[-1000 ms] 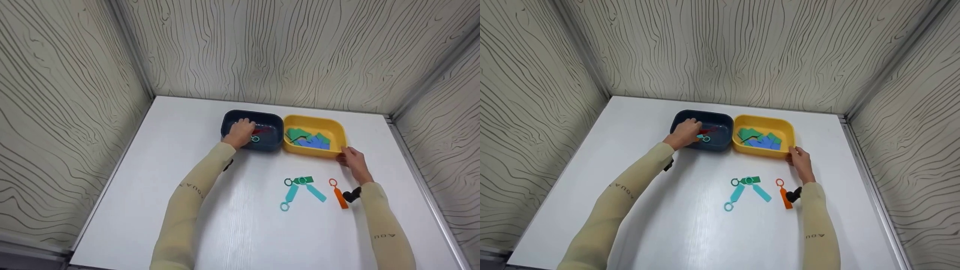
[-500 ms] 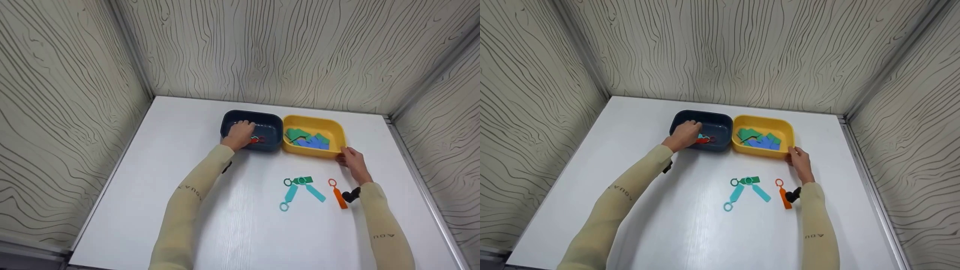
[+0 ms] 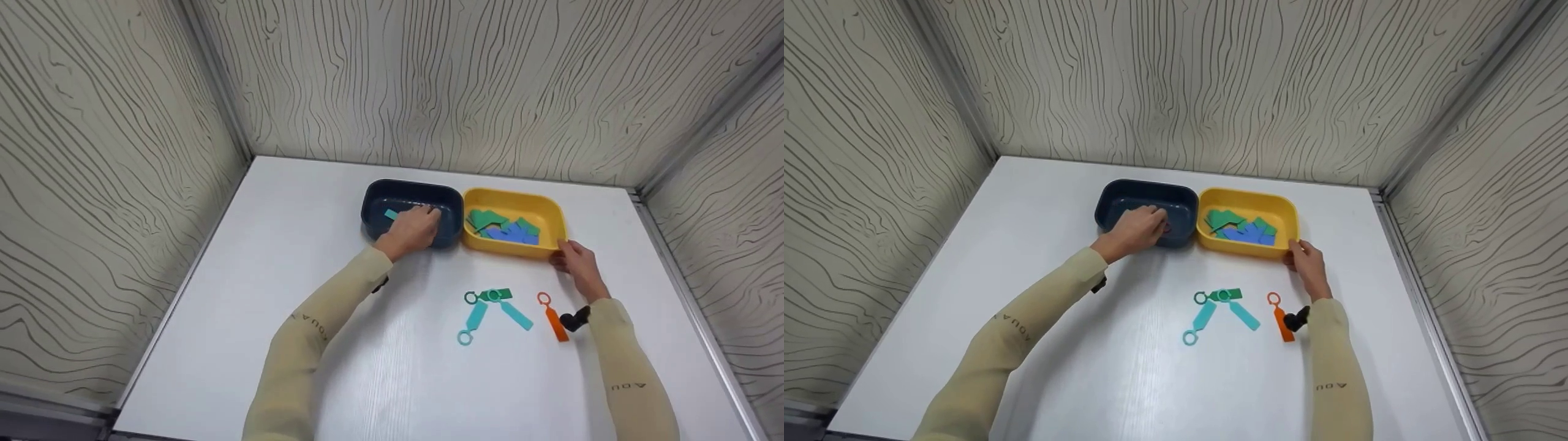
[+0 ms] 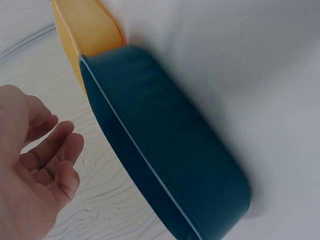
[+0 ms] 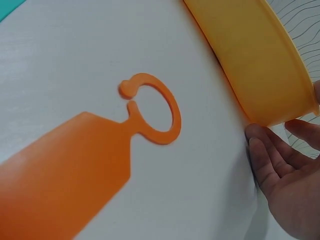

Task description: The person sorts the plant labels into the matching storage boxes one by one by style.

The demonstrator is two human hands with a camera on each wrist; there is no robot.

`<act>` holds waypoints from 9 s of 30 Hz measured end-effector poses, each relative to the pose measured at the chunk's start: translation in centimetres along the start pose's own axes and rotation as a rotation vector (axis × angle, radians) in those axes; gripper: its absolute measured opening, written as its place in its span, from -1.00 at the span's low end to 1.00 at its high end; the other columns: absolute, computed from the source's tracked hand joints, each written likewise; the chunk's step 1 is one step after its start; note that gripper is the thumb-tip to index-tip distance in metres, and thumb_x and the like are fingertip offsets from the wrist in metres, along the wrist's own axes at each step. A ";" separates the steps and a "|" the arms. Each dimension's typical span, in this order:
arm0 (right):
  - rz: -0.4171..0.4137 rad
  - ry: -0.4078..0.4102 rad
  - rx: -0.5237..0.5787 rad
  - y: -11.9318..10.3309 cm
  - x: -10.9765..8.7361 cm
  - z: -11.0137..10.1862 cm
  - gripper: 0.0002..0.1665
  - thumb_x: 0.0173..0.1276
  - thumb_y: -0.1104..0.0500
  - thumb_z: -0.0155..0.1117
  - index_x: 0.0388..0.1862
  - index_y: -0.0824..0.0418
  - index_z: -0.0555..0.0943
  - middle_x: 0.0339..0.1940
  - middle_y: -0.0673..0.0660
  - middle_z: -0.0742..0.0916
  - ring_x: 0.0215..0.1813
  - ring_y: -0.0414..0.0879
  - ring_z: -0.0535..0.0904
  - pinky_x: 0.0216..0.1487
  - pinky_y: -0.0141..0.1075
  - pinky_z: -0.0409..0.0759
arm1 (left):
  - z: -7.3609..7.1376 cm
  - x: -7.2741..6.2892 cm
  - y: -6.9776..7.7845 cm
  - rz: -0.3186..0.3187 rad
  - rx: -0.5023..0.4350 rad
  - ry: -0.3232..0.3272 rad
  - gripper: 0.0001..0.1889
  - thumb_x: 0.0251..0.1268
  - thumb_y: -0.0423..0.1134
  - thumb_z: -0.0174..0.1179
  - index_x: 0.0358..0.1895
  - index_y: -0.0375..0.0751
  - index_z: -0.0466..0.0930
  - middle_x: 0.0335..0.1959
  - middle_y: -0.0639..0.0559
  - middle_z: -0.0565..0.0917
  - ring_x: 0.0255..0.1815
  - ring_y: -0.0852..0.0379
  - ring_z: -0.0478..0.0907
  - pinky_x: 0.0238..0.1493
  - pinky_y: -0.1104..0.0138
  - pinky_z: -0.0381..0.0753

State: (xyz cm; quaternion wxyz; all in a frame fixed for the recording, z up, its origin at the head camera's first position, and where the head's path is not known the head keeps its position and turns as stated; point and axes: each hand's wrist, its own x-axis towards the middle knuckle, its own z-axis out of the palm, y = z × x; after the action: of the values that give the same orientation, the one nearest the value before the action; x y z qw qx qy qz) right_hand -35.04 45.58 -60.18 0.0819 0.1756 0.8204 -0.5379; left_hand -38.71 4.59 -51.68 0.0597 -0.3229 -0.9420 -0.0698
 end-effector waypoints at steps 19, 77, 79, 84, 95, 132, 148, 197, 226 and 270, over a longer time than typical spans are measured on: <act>-0.025 0.017 0.007 -0.2 -0.4 0.5 -0.14 0.48 -0.37 -0.18 0.46 0.24 0.27 -0.04 0.00 0.60 -0.02 -0.17 0.57 -0.01 -0.49 0.59 | 4.4 -2.1 7.3 0.104 -0.118 -0.080 -0.81 0.48 -0.06 0.05 -0.03 -0.03 0.52 -0.23 0.07 0.63 -0.37 0.16 0.53 -0.37 0.39 0.56; -0.027 0.039 0.047 0.3 -0.2 0.4 -0.15 0.50 -0.33 -0.16 0.46 0.27 0.26 -0.12 -0.05 0.63 -0.11 -0.25 0.61 -0.07 -0.51 0.60 | 4.8 -3.4 10.8 -0.023 0.015 -0.339 -0.67 0.44 -0.09 0.12 0.19 -0.03 0.47 -0.04 0.00 0.57 -0.12 0.10 0.48 -0.14 0.28 0.64; -0.018 0.040 0.033 0.3 -0.2 0.4 -0.13 0.50 -0.35 -0.18 0.48 0.25 0.25 -0.07 -0.01 0.62 -0.07 -0.22 0.59 -0.05 -0.51 0.59 | 3.9 -2.9 9.9 -0.040 0.014 -0.321 -0.65 0.43 -0.08 0.14 0.20 -0.04 0.46 -0.01 -0.01 0.57 -0.08 0.08 0.49 -0.09 0.25 0.64; 0.001 0.042 0.025 0.3 -0.3 0.5 -0.13 0.48 -0.38 -0.18 0.47 0.23 0.26 -0.01 0.02 0.60 -0.01 -0.17 0.59 -0.01 -0.48 0.59 | 1.7 -1.6 8.0 -0.085 0.024 -0.254 -0.65 0.43 -0.08 0.14 0.19 -0.06 0.46 0.02 -0.03 0.56 -0.03 0.05 0.50 -0.09 0.22 0.66; -0.005 0.022 0.038 0.0 -0.4 0.3 -0.11 0.47 -0.39 -0.17 0.49 0.23 0.25 0.00 0.00 0.60 0.01 -0.17 0.57 0.00 -0.49 0.58 | -1.7 1.2 4.7 -0.130 0.080 -0.148 -0.62 0.47 -0.09 0.07 0.24 -0.14 0.45 0.09 -0.11 0.54 0.01 0.01 0.52 -0.08 0.19 0.68; -0.048 0.022 0.057 0.3 -0.4 0.1 -0.11 0.47 -0.36 -0.12 0.46 0.30 0.26 -0.12 -0.05 0.64 -0.09 -0.21 0.61 -0.03 -0.48 0.61 | -1.4 3.8 1.6 -0.139 0.137 -0.150 -0.55 0.49 -0.15 0.04 0.37 -0.12 0.32 0.21 -0.15 0.48 0.18 -0.06 0.48 0.10 0.15 0.61; -0.003 0.008 0.021 0.3 -0.4 0.2 -0.07 0.44 -0.42 -0.17 0.52 0.20 0.20 0.07 0.06 0.57 0.05 -0.11 0.55 0.00 -0.53 0.57 | 0.3 2.7 5.9 0.002 0.111 -0.181 -0.56 0.53 -0.07 -0.02 0.37 -0.09 0.37 0.08 -0.04 0.62 0.01 0.05 0.57 0.00 0.23 0.67; -0.011 0.052 0.020 0.3 -0.4 0.3 -0.14 0.48 -0.37 -0.16 0.45 0.25 0.28 -0.05 0.02 0.61 -0.08 -0.19 0.58 -0.07 -0.54 0.58 | 9.0 -0.1 14.5 0.287 0.074 -0.264 -0.68 0.57 -0.12 -0.07 0.26 0.09 0.49 0.02 0.03 0.52 -0.07 0.15 0.38 -0.06 0.37 0.50; -0.029 0.048 0.065 0.2 -0.4 0.3 -0.19 0.51 -0.30 -0.14 0.42 0.31 0.30 -0.23 -0.12 0.63 -0.17 -0.27 0.60 -0.08 -0.48 0.60 | 8.5 0.2 13.9 0.198 -0.082 -0.343 -0.84 0.52 -0.24 0.00 0.02 -0.03 0.53 -0.16 0.07 0.58 -0.18 0.20 0.52 -0.17 0.40 0.56; -0.061 0.017 0.084 0.1 -0.5 0.0 -0.18 0.51 -0.27 -0.09 0.42 0.36 0.29 -0.15 0.00 0.68 -0.15 -0.24 0.64 -0.04 -0.46 0.62 | -0.3 1.1 -1.3 -0.220 -0.205 -0.078 -0.82 0.45 -0.37 0.05 0.02 -0.20 0.54 -0.11 -0.10 0.65 -0.09 0.00 0.63 -0.07 0.21 0.65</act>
State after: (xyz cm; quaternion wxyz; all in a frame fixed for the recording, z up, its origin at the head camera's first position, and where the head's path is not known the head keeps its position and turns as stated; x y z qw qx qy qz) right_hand -34.50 45.51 -60.14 0.0509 0.1584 0.8028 -0.5725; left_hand -40.37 4.20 -51.37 -0.0181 -0.2245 -0.9612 -0.1593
